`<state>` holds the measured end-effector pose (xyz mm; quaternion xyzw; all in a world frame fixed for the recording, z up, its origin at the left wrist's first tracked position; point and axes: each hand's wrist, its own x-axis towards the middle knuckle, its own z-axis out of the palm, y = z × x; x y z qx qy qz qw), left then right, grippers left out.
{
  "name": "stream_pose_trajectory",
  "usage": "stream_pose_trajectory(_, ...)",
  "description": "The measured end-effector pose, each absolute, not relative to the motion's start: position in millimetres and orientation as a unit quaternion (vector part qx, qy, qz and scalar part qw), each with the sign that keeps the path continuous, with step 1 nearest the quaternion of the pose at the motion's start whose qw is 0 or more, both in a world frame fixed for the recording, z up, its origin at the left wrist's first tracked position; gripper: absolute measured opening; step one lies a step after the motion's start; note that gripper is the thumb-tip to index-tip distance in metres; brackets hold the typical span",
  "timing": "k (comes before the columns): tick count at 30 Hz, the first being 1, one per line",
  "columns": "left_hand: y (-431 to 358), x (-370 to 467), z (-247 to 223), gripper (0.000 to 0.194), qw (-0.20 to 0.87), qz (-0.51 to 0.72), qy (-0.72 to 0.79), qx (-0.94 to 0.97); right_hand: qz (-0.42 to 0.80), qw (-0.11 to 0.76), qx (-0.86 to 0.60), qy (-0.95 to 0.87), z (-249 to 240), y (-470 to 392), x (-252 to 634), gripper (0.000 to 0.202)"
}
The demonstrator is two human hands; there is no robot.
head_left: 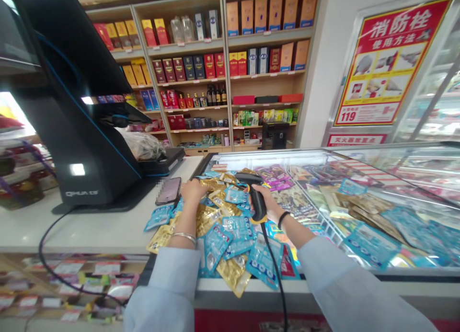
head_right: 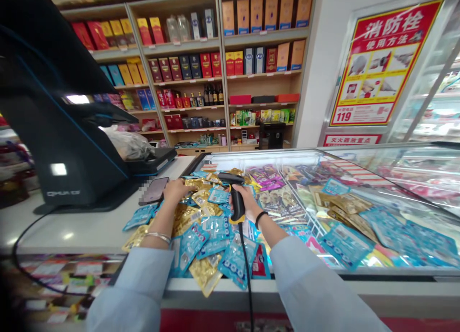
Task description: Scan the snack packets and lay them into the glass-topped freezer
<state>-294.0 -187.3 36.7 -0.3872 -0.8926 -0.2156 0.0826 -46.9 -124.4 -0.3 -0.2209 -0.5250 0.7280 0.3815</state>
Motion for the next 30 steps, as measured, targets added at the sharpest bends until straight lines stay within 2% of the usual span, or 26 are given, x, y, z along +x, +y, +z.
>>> stream_pose_trajectory(3,-186.8,-291.1,36.3,0.044,0.101,-0.203,-0.891,-0.393,0.722,0.388,-0.23,-0.524,1.3,-124.0,-46.4,0.034)
stream_pose_trajectory(6,-185.8,-291.2,38.1,0.036,0.077,-0.243,-0.886,-0.387,0.713,0.395,-0.225,-0.534,6.8,-127.7,-46.1,0.034)
stream_pose_trajectory(11,-185.0,-304.2,38.6,0.024,0.001,-0.42,-0.824,-0.38,0.686,0.415,-0.199,-0.564,16.9,-134.8,-43.6,0.035)
stream_pose_trajectory(15,-183.3,-317.1,38.3,0.031,0.031,-0.586,-0.723,-0.366,0.674,0.425,-0.178,-0.577,22.6,-139.5,-41.3,0.036)
stream_pose_trajectory(19,-183.6,-315.1,41.8,0.033,0.012,-0.707,-0.621,-0.34,0.669,0.429,-0.163,-0.584,26.3,-144.1,-39.9,0.036)
stream_pose_trajectory(30,-188.2,-307.0,46.9,0.035,0.051,-0.747,-0.576,-0.327,0.68,0.414,-0.143,-0.588,24.9,-141.4,-38.0,0.039)
